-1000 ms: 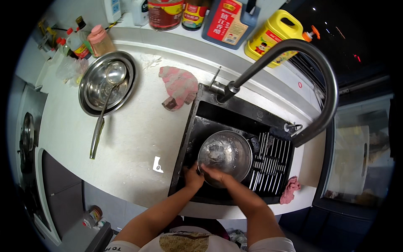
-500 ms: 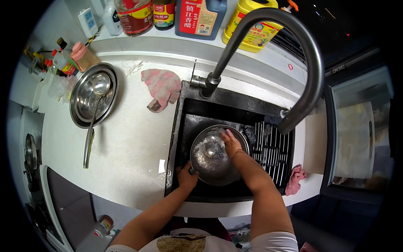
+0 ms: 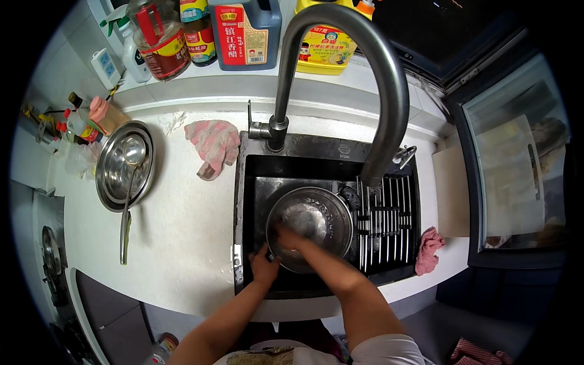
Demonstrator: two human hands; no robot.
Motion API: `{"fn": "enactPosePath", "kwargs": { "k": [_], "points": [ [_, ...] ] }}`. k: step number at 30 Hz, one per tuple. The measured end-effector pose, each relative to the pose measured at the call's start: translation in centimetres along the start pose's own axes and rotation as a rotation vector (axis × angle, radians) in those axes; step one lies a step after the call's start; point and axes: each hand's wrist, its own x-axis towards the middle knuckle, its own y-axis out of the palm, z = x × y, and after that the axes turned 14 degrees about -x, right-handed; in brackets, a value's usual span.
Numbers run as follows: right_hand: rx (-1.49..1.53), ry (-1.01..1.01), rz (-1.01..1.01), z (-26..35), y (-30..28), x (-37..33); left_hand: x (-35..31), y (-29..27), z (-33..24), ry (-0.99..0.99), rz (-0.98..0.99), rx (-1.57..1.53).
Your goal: The person puts bowls into a drawer and then washes a pot and its lid in a sink using a scrubbing pad.
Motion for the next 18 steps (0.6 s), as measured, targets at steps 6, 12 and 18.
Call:
{"fn": "enactPosePath", "kwargs": {
  "k": [6,12,18],
  "points": [
    [-0.669,0.167,0.199,-4.2,-5.1,0.5,-0.3,-0.3,0.2,-0.018,-0.013,-0.038],
    [-0.815,-0.023,0.764,-7.2,-3.0,-3.6,0.0,0.8,1.1,-0.015,-0.047,-0.007],
    [-0.317,-0.147,0.377,-3.2,2.2,-1.0,0.2,0.4,0.6,-0.011,-0.008,0.013]
  ]
}}
